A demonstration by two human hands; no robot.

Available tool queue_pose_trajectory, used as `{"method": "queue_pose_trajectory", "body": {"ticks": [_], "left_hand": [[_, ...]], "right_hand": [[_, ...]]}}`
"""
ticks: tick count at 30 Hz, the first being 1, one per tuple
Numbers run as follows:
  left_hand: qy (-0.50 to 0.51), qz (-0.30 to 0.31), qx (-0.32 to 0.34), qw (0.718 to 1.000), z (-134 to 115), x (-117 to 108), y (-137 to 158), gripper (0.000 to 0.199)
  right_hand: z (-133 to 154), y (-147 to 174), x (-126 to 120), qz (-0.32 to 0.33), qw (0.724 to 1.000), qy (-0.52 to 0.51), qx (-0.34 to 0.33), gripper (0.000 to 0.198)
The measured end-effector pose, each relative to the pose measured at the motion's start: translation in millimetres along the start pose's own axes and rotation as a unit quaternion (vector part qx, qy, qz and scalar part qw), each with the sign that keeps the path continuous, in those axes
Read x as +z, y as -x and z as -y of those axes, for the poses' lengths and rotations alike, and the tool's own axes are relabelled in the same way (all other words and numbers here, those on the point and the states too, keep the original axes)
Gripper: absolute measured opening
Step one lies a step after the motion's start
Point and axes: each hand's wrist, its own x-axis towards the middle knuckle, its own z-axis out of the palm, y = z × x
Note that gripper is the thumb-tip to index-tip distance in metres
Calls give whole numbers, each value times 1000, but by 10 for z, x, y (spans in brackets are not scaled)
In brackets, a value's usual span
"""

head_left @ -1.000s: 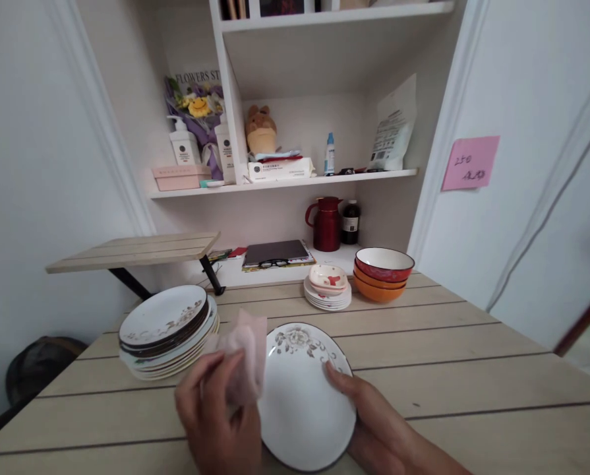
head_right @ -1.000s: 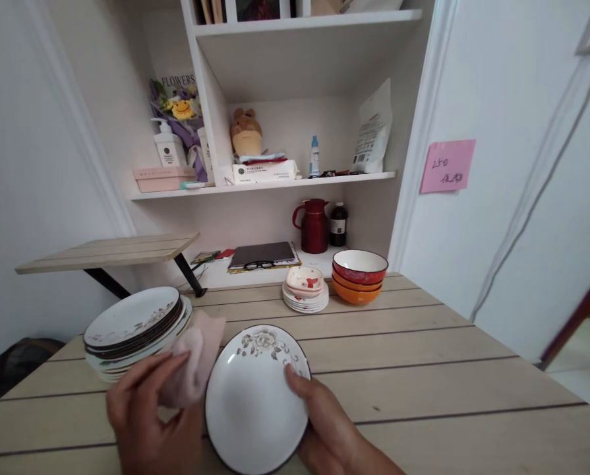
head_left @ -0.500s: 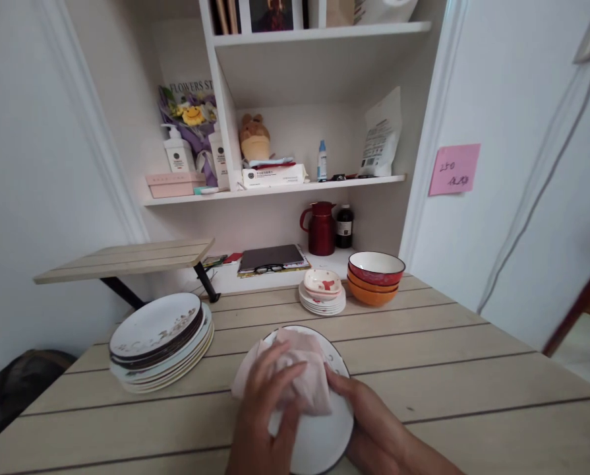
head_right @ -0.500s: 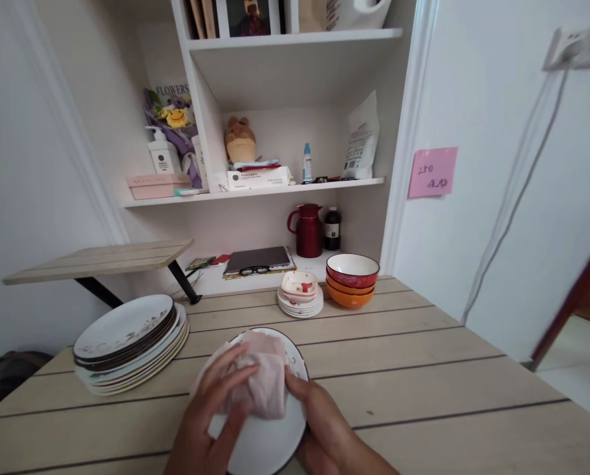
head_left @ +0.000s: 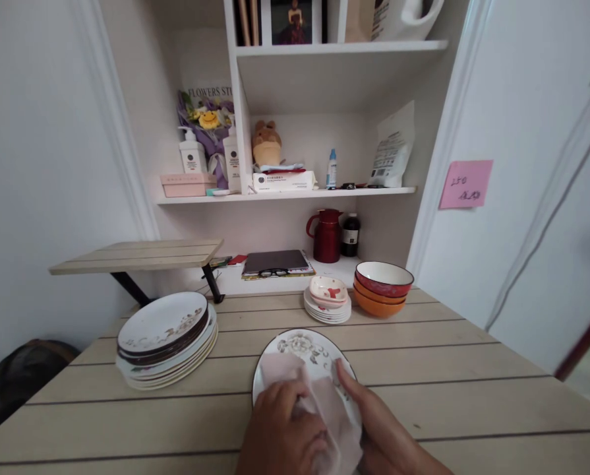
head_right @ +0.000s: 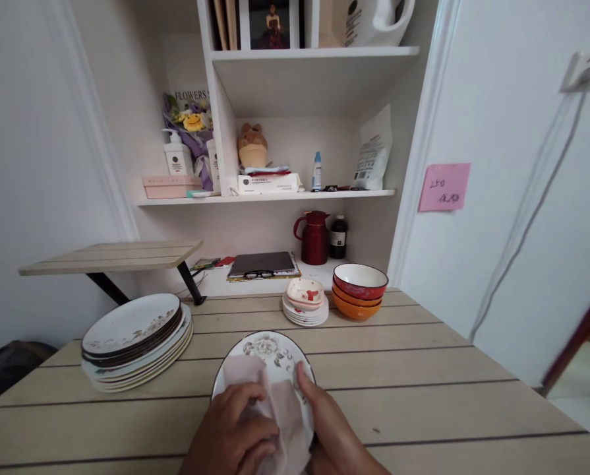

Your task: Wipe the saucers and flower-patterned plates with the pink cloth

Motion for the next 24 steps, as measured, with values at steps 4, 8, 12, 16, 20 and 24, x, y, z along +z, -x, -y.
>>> {"method": "queue_pose_trajectory", "body": {"ticks": [4, 8, 12, 16, 20, 24], "left_hand": [[-22, 2, -92, 995, 68, -7, 42, 30], [74, 16, -61, 995, 29, -12, 39, 28], [90, 51, 50, 993, 1, 54, 1, 27], [-52, 6, 94, 994, 70, 69, -8, 26], [-175, -63, 35, 982, 165, 1, 21, 44], [-253, -127, 33, 959, 257, 78, 83, 26]], "right_hand": [[16, -22, 4, 0, 1000, -16, -6, 52], [4, 4, 11, 5, 1000, 0, 9, 51], [-6, 29, 1, -18, 998, 19, 63, 54], [-40, 36, 2, 18, 998, 6, 57, 52], [-40, -1, -6, 47, 998, -29, 32, 48], [28, -60, -67, 51, 993, -97, 36, 54]]}}
